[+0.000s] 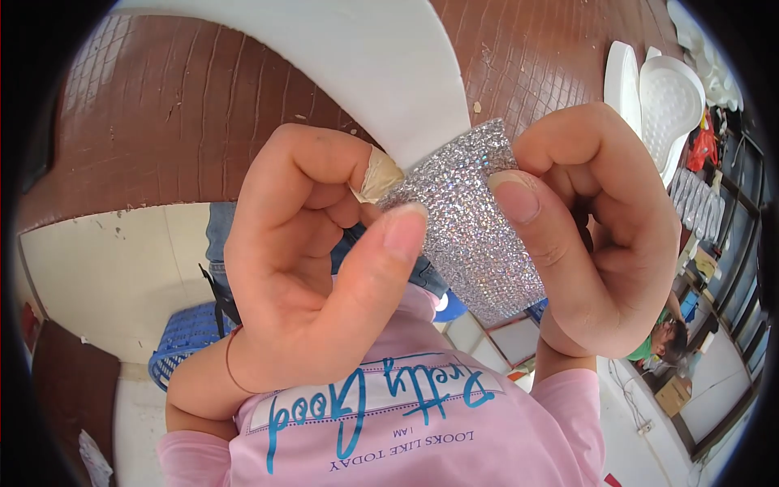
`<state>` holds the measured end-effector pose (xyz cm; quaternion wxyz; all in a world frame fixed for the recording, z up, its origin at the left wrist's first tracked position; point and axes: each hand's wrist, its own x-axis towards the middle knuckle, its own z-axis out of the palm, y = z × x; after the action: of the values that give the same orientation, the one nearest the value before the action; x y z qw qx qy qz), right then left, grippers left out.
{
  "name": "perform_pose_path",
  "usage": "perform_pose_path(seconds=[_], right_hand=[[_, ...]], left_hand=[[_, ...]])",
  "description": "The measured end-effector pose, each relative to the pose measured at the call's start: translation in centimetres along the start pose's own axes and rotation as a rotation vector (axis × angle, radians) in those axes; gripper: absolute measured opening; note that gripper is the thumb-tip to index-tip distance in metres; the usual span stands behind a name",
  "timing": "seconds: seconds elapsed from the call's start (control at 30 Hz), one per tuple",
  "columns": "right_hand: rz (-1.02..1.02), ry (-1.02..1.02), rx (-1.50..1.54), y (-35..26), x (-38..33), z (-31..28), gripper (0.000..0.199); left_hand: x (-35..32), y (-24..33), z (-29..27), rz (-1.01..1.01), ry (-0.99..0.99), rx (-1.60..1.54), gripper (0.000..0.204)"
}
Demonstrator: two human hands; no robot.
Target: Applying a decorative glittery fabric strip to the sole of a platform shoe.
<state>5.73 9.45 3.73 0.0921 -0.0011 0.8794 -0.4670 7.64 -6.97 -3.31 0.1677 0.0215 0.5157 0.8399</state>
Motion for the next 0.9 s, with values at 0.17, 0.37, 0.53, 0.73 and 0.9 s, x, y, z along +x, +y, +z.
perform_pose_path(seconds=[0.17, 0.37, 0.53, 0.73, 0.9], right_hand=[[0.052, 0.005, -0.021, -0.7, -0.1, 0.2, 0.013], [0.034, -0.015, -0.050, -0.6, 0.1, -0.3, 0.014], [-0.028, -0.003, -0.015, -0.6, 0.6, 0.0, 0.014], [0.010, -0.074, -0.026, -0.2, 0.7, -0.9, 0.014], [-0.019, -0.048, 0.092, 0.5, 1.2, 0.3, 0.015]], left_hand=[[0.0, 0.3, -0.1, -0.061, 0.007, 0.044, 0.024], [0.3, 0.1, 0.3, -0.003, 0.005, -0.029, 0.026], [0.3, 0.6, 0.2, -0.047, 0.028, 0.037, 0.026], [0.4, 0.6, 0.1, -0.070, 0.004, 0.080, 0.028], [0.3, 0.6, -0.4, -0.117, 0.009, 0.096, 0.034]])
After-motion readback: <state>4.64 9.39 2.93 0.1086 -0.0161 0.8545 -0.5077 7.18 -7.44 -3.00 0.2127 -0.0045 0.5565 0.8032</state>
